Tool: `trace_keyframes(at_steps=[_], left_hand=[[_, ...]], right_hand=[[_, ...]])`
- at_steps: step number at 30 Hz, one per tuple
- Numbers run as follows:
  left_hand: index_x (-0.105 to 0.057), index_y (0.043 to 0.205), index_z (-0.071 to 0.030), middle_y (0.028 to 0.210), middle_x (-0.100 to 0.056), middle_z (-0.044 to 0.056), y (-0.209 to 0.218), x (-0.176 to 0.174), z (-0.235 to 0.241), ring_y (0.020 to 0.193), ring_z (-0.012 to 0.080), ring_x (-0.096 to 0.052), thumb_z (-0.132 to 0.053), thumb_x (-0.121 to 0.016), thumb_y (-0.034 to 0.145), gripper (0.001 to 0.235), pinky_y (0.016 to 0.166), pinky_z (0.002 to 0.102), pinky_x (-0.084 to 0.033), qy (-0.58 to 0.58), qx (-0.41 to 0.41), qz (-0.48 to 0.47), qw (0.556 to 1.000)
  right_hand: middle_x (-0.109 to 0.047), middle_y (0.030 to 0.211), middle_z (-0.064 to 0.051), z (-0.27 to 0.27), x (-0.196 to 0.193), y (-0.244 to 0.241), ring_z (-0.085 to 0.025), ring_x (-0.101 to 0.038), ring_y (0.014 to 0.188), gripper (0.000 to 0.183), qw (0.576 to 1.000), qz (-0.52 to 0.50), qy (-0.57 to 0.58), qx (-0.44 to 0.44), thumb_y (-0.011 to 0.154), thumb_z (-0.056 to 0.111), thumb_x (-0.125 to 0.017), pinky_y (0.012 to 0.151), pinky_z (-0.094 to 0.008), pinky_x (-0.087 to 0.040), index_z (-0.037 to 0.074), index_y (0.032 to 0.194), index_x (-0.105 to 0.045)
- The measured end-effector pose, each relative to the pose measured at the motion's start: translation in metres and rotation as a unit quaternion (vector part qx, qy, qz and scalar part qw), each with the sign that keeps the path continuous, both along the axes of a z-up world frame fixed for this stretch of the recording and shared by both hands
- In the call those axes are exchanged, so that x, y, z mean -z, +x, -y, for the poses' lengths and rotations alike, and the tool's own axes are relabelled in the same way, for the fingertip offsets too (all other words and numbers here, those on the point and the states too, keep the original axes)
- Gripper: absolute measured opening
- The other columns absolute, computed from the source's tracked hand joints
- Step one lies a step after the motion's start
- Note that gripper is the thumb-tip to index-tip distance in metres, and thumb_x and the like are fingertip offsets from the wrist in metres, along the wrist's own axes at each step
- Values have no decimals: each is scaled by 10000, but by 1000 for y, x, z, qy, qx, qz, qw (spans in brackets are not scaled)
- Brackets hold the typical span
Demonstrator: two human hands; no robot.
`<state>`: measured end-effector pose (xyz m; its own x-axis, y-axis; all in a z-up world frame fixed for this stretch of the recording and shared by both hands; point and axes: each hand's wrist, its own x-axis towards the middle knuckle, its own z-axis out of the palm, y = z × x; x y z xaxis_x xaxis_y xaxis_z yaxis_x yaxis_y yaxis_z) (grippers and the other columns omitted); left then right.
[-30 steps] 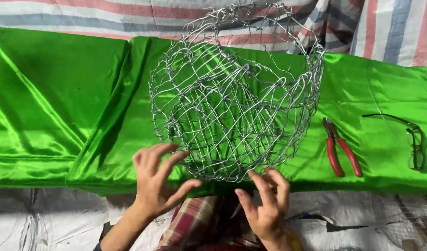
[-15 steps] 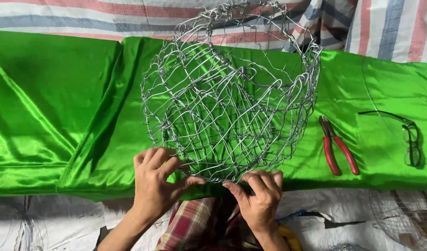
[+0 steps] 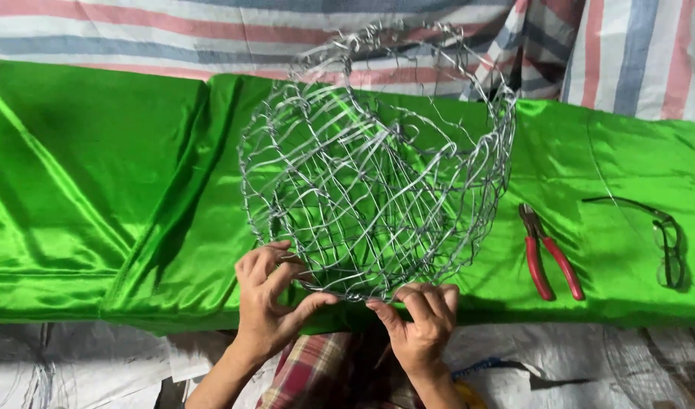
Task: Manually adjusting and shaping a wire mesh basket structure by bending the wires and checking the alignment.
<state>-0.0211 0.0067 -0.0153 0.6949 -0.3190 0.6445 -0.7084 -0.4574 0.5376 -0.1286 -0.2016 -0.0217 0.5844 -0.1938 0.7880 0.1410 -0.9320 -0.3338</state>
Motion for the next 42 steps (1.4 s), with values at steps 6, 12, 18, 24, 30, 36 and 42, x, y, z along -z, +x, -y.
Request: trace_keyframes(at_steps=[6,12,18,24,30,36,42], left_hand=[[-713,1045,-89,1234,-611,117,1,-22,-18,1184,243,-614,-316,-771,835,315,1036,386,-567,-196,44,-32,979],[-459,1459,-96,1497,-453,137,46,-34,-11,1292,272,-557,-551,-382,1003,648,1029,429,-466,-314,-29,-267,911],[-288,1597,-81,1633,-173,352,70,-34,26,1370,736,-207,-618,-375,1016,796,1093,788,-203,-411,35,-322,853],[-361,1565,-73,1619,-265,337,83,-30,31,1369,704,-286,-587,-416,1035,740,1078,774,-231,-444,10,-314,839],[-373,1573,-108,1589,-367,309,121,-45,24,1359,685,-347,-641,-413,1032,760,1060,782,-225,-400,74,-327,853],[-494,1459,-75,1413,-441,174,65,-50,3,1294,307,-506,-422,-455,1092,507,1049,437,-471,-251,-55,-48,965],[-692,1066,-254,1181,-641,68,-13,-27,22,1135,256,-559,-741,-690,814,548,1014,469,-290,26,-73,182,980]], right_hand=[[-628,1254,-190,16,2,-28,-269,-665,1134,437,1000,18,20,-15,847,332,-815,950,-352,-595,105,1196,-683],[-442,1480,-207,82,-24,17,-291,-577,1099,743,931,19,365,5,1002,685,-333,881,-394,-515,57,1394,-400],[-235,1670,-185,79,-21,53,-412,-337,1401,934,885,-36,452,-108,931,782,-366,990,-565,-408,137,1600,-274],[-134,1694,-100,55,-21,57,-391,-273,1402,787,880,21,464,-100,1029,697,-270,1006,-485,-358,225,1647,-150],[-73,1738,-121,45,-33,43,-458,-165,1521,793,918,18,389,-72,1042,720,-260,1047,-588,-387,248,1669,-153],[-325,1625,-182,32,-13,-1,-328,-473,1368,595,965,24,257,-42,1049,338,-505,1044,-444,-512,96,1556,-308],[-639,1275,-192,24,13,-11,-342,-665,1216,461,992,-32,50,-111,957,329,-681,1056,-417,-583,4,1273,-596]])
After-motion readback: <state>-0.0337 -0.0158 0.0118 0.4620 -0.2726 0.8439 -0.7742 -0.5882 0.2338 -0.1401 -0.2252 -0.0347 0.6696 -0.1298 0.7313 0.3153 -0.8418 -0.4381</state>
